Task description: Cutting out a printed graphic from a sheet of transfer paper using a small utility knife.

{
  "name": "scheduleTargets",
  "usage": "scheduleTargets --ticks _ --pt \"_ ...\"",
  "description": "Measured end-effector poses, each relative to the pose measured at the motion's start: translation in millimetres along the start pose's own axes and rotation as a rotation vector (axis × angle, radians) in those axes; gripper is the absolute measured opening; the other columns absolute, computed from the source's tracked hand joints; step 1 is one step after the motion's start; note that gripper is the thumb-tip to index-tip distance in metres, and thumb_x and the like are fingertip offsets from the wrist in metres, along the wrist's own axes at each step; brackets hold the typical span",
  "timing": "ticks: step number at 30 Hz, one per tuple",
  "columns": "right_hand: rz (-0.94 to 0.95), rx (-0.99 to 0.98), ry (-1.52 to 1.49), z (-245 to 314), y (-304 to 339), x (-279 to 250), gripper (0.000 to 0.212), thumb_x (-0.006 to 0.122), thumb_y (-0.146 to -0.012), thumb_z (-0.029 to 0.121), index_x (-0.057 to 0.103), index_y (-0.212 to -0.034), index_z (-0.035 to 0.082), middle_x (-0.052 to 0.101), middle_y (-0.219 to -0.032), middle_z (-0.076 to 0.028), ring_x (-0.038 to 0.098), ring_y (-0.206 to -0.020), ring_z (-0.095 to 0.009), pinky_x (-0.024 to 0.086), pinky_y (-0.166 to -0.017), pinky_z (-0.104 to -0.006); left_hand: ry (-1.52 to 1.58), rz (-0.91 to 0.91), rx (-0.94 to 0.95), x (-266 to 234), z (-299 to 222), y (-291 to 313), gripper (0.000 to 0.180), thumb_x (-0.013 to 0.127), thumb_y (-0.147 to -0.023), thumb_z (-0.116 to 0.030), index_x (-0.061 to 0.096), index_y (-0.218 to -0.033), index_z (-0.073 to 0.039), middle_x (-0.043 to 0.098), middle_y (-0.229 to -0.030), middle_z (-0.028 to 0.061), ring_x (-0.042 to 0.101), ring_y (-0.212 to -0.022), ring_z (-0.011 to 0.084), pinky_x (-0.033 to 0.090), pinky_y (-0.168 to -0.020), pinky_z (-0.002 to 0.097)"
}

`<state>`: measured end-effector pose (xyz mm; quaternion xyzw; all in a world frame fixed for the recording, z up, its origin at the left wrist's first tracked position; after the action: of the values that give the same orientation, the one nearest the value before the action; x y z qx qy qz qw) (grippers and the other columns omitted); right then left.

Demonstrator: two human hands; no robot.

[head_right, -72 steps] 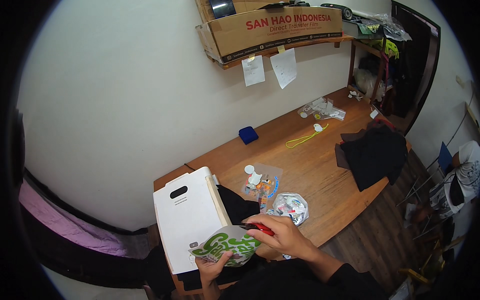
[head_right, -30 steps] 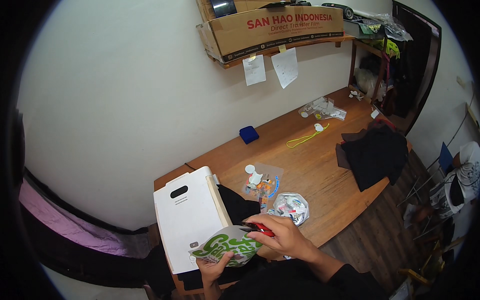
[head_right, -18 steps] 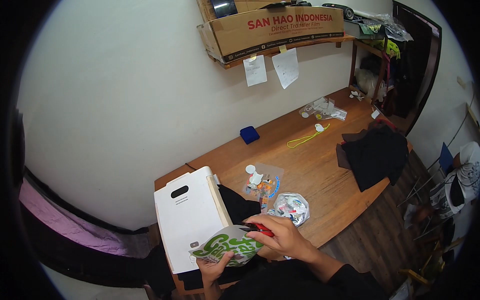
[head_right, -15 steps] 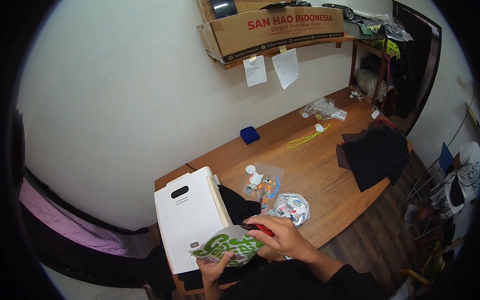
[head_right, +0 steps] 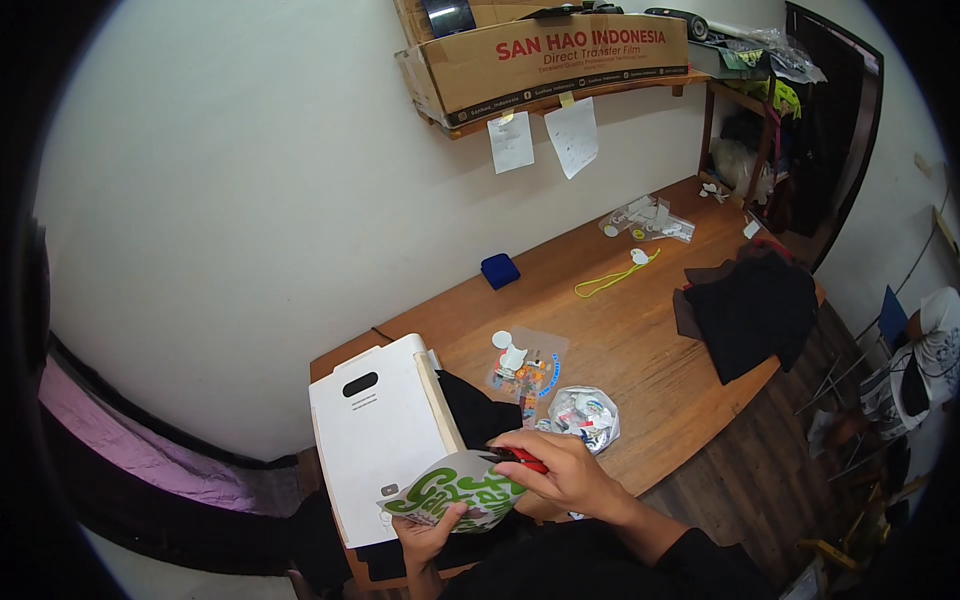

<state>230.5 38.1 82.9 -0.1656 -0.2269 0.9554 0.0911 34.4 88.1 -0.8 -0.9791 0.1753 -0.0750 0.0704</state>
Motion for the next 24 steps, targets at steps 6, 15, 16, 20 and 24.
scheduleTargets --ticks 6,15,16,20,24 --pt "-0.004 -0.001 -0.002 1.2 -0.7 1.3 0.028 0.068 -0.080 0.011 0.060 -0.104 -0.002 0.065 -0.091 -0.015 0.066 -0.081 -0.023 0.050 -0.070 -0.0282 0.004 0.009 0.010 0.2 -1.5 -1.5 0.027 0.071 -0.073 0.004 0.060 -0.098 0.008 0.067 -0.087 0.0118 0.064 -0.077 0.0131 0.051 -0.070 0.0222" --pt "0.011 -0.007 0.001 2.4 -1.3 2.1 0.029 0.068 -0.080 0.011 0.060 -0.104 -0.002 0.065 -0.092 -0.015 0.066 -0.082 -0.023 0.050 -0.071 -0.0282 -0.016 0.000 0.010 -3.1 0.2 -0.9 0.026 0.071 -0.074 0.004 0.060 -0.097 0.008 0.067 -0.086 0.0120 0.064 -0.076 0.0131 0.051 -0.069 0.0224" --pt "0.010 -0.009 -0.001 2.1 -1.1 2.3 0.029 0.068 -0.080 0.011 0.060 -0.104 -0.002 0.065 -0.092 -0.015 0.065 -0.082 -0.023 0.050 -0.071 -0.0283 -0.013 0.000 0.013 -2.9 0.1 -0.8 0.026 0.071 -0.074 0.004 0.060 -0.097 0.009 0.067 -0.086 0.0120 0.064 -0.076 0.0131 0.051 -0.069 0.0225" --pt "0.001 -0.013 -0.003 2.4 -0.9 2.3 0.029 0.068 -0.080 0.011 0.060 -0.104 -0.002 0.065 -0.092 -0.015 0.066 -0.082 -0.023 0.050 -0.071 -0.0283 -0.003 0.007 0.022 -2.1 -1.0 -0.7 0.027 0.071 -0.074 0.004 0.060 -0.098 0.009 0.067 -0.086 0.0120 0.064 -0.076 0.0133 0.052 -0.069 0.0227" --pt "-0.002 -0.030 0.008 1.1 0.3 2.6 0.029 0.068 -0.079 0.011 0.060 -0.104 -0.002 0.066 -0.092 -0.015 0.066 -0.081 -0.023 0.050 -0.071 -0.0281 -0.011 0.003 0.013 -2.3 0.2 -0.3 0.027 0.071 -0.074 0.004 0.060 -0.098 0.009 0.067 -0.086 0.0122 0.064 -0.077 0.0135 0.052 -0.070 0.0232"
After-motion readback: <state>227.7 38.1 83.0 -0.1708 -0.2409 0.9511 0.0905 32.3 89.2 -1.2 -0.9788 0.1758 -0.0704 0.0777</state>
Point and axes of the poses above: each hand's wrist, its own y-axis away from the middle knuckle, its own x-axis out of the palm, z = x × y, the point moved 10 cm from there along -y, towards the middle knuckle
